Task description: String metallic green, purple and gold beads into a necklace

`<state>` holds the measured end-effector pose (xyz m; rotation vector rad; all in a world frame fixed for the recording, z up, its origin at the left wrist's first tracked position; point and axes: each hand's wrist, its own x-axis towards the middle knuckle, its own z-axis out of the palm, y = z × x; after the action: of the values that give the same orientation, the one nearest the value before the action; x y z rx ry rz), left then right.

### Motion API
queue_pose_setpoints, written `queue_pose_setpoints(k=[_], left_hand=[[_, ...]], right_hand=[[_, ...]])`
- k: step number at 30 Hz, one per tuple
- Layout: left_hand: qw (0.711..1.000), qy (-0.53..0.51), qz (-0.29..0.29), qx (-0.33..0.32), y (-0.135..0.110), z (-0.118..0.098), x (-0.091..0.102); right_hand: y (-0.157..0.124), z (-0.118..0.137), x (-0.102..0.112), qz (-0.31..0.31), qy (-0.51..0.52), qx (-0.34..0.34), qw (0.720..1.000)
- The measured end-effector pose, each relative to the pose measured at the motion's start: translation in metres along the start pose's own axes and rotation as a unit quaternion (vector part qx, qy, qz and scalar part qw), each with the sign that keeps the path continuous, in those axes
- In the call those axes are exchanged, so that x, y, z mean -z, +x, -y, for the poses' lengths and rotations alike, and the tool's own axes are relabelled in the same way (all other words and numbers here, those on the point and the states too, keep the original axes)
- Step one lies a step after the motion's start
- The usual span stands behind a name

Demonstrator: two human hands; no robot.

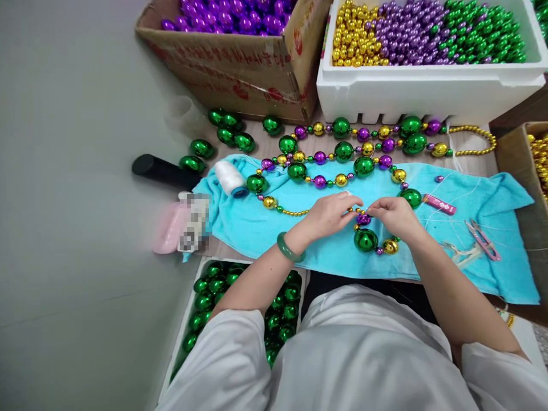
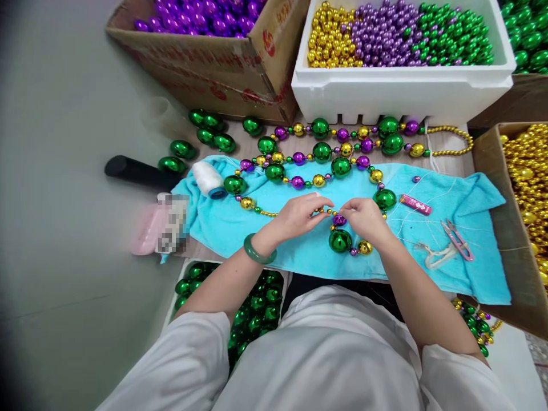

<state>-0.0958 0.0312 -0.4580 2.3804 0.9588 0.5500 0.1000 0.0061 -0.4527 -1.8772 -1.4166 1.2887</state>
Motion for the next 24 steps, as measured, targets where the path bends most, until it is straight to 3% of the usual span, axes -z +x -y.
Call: queue_pose_setpoints(k=[3,6,9,14,16,21,24], left_hand=[[0.983,0.161,-0.058,-0.068,-0.005,0.003,-0.006],[0.96,0.223,-0.133,-0.105,-0.009,0.009,-0.015],[0.968,0.164,-0.169,-0.093,-0.01,0.016,-0.024],[0.988,0.072,-0.136,-0.004,-0.008,0.02,-0.038],[0.987,0.078,-0.134,0.037,-0.008,0.015,-0.044],[0.958,0.113,-0.196,0.175,-0.014,-0.009,-0.057],[0.957,0.009,-0.203,0.205,-0.017,-0.018,-0.062]], right_hand=[[-0.001,0.006,0.004,0.021,0.017,-0.018,0.999],[-0.001,0.014,0.008,0.05,0.038,-0.033,0.997],[0.0,0.021,0.011,0.123,0.063,-0.065,0.988],[0.009,0.03,0.016,0.237,0.091,-0.112,0.961],[0.015,0.034,0.016,0.232,0.063,-0.117,0.964],[0.029,0.049,0.016,0.125,-0.093,-0.089,0.984],[0.029,0.056,0.017,0.095,-0.127,-0.048,0.986]])
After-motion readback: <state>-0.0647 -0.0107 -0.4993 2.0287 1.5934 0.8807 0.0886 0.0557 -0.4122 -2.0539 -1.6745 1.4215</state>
